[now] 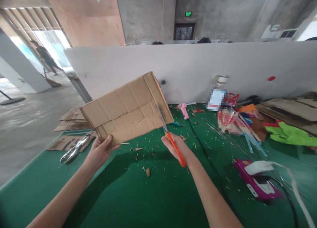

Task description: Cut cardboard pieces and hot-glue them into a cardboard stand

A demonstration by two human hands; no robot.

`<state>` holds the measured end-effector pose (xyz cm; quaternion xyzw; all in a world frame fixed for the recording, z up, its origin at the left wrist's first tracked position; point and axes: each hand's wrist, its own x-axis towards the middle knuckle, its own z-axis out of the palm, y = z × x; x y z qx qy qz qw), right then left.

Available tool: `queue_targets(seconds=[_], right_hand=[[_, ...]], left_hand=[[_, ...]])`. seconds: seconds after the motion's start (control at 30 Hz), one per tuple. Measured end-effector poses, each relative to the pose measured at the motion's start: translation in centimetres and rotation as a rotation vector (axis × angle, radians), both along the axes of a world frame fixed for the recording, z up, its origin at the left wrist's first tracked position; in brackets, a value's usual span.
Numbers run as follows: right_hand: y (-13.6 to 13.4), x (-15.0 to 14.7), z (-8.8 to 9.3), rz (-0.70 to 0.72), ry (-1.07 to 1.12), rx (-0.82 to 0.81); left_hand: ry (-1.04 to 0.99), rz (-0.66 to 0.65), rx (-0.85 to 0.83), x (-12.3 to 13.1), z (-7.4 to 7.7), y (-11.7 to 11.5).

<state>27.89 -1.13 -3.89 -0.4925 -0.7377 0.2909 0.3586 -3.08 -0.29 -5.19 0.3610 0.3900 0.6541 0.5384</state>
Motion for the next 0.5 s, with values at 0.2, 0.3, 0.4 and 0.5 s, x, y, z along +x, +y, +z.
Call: queue_targets(seconds=[0.2, 0.3, 0.4, 0.5], right_hand=[[-0.12, -0.22, 0.79, -0.214, -0.116, 0.079], [-0.18, -0.17, 0.92, -0.243, -0.188, 0.151], [-0.16, -0.04, 0.94, -0.255, -0.237, 0.166], [-0.05, 0.06, 0.94, -0.275, -0.275, 0.153]], left_hand=[[0.016, 0.003, 0.022, 0.17, 0.33, -0.24], [0.014, 0.021, 0.015, 0.24, 0.35, -0.23], [0.011, 0.014, 0.009, 0.4, 0.3, -0.28], [0.0, 0.008, 0.002, 0.65, 0.1, -0.27]])
